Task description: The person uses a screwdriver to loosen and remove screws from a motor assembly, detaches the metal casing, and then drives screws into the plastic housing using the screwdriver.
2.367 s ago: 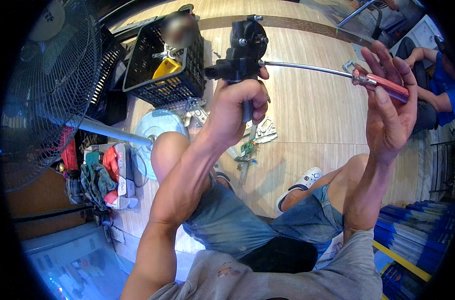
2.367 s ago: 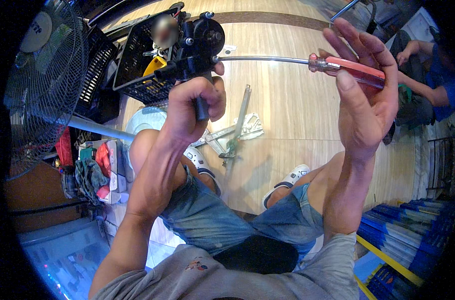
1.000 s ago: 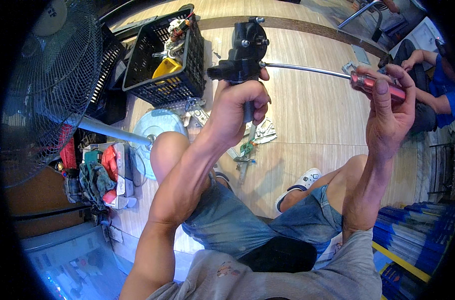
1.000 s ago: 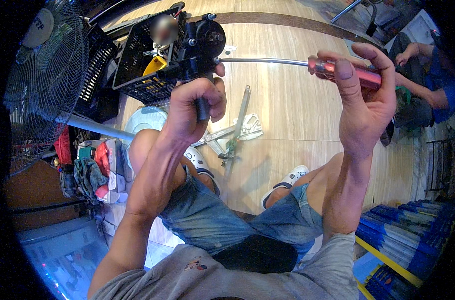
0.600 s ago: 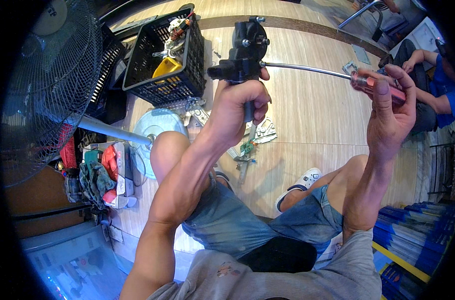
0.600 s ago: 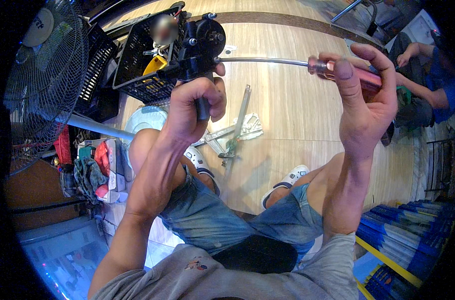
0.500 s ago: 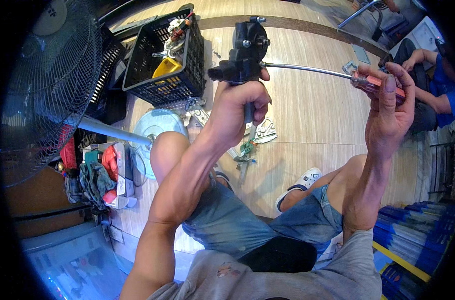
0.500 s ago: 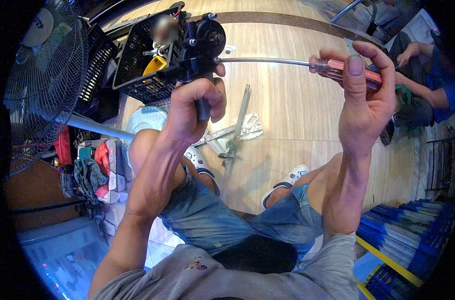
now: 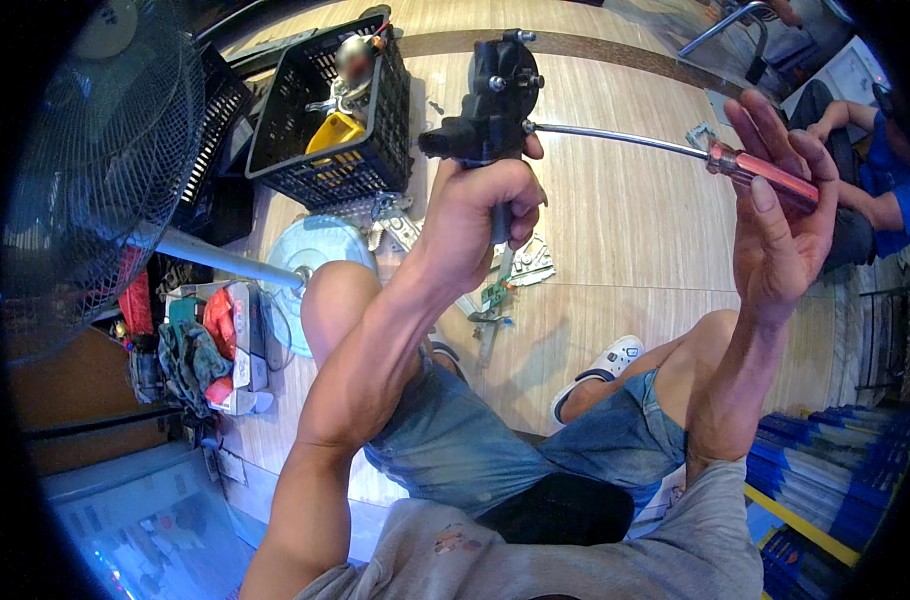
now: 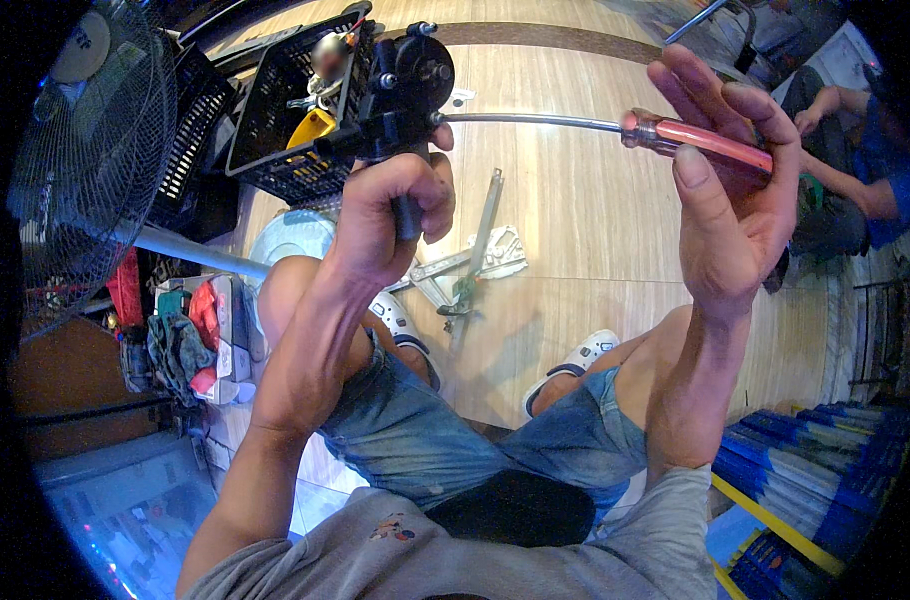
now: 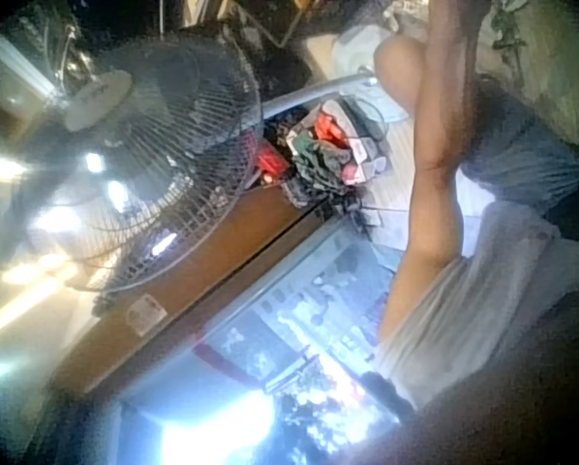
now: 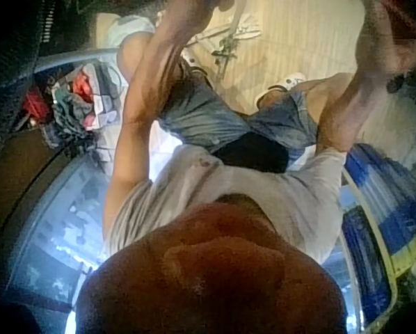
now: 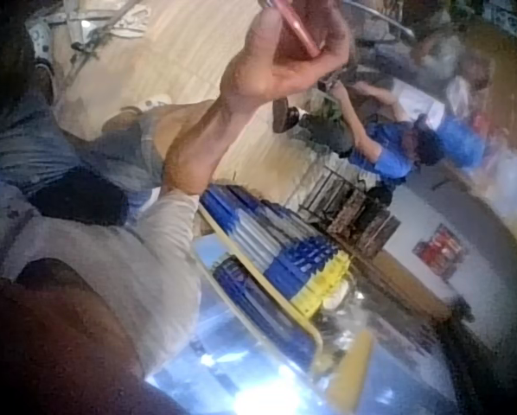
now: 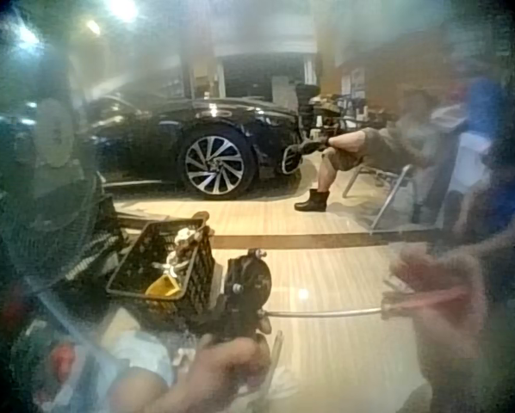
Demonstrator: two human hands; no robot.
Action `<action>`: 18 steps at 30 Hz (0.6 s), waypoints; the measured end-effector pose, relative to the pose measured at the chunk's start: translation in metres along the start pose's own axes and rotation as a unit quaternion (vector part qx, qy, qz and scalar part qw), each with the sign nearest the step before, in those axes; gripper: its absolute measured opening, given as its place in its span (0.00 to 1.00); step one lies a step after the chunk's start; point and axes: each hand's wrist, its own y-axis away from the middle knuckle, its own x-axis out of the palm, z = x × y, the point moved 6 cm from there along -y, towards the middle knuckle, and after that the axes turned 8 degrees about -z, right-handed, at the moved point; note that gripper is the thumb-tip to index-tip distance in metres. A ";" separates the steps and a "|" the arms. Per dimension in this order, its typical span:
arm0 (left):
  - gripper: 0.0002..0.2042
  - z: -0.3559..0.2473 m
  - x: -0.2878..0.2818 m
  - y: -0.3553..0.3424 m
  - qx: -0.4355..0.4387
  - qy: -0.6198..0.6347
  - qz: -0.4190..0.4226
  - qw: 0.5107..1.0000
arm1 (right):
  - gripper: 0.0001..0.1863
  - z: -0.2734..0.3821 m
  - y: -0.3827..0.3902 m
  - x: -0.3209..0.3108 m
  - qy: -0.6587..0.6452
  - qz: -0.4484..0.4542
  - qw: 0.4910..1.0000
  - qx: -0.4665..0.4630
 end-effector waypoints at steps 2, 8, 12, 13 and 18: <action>0.14 -0.001 -0.002 0.001 0.002 0.002 -0.005 1.000 | 0.19 -0.001 0.000 -0.008 0.055 0.037 0.998 0.019; 0.14 -0.001 -0.001 0.001 0.001 0.001 -0.001 1.000 | 0.20 -0.008 -0.001 -0.005 0.107 0.008 0.993 0.042; 0.14 0.000 -0.001 0.000 0.001 0.009 -0.004 1.000 | 0.18 -0.001 0.000 0.003 0.013 0.010 1.000 -0.004; 0.14 0.000 -0.002 0.000 0.001 0.008 -0.005 1.000 | 0.18 0.001 0.000 -0.001 0.011 0.010 1.000 -0.004; 0.14 0.001 -0.003 0.000 0.000 0.001 -0.003 1.000 | 0.21 -0.011 0.000 -0.025 0.149 0.064 0.986 0.027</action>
